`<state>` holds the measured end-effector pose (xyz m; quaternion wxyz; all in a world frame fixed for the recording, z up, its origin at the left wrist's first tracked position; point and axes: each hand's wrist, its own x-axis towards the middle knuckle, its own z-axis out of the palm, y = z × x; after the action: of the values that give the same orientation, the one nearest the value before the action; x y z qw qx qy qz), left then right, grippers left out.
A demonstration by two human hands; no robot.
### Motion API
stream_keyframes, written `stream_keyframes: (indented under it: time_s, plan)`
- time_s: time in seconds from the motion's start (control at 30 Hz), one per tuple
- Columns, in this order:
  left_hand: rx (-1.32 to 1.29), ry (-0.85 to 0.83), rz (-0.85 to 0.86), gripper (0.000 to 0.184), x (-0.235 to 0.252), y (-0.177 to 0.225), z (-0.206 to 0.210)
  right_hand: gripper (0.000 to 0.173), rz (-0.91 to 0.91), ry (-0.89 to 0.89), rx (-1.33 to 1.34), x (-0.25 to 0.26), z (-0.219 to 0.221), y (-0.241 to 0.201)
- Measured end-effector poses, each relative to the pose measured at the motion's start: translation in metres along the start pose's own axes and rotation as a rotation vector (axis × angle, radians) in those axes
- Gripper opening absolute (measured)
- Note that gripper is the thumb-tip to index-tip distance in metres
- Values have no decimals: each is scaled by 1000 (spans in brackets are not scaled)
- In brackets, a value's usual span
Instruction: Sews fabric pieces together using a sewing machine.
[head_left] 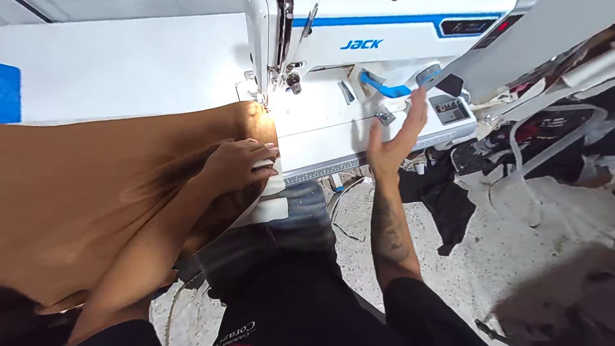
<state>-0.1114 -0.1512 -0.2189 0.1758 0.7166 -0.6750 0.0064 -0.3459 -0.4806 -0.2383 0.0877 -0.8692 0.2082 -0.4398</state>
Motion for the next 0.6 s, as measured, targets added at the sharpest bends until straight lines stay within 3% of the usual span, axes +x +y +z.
stream_keyframes:
  time_s: [0.07, 0.2, 0.3, 0.6]
  plan:
    - [-11, 19, 11, 51, 0, -3, 2, 80, -54, -92, -54, 17, 7, 26]
    - [-43, 23, 45, 48, 0, -6, 4, 77, -99, -237, -58, 22, 23, 30]
    - [-66, 33, 67, 47, 1, -7, 4, 83, -44, -173, 21, 20, 23, 33]
    - [-112, 23, 33, 37, 7, -4, 0, 78, -7, -158, 56, 18, 24, 42]
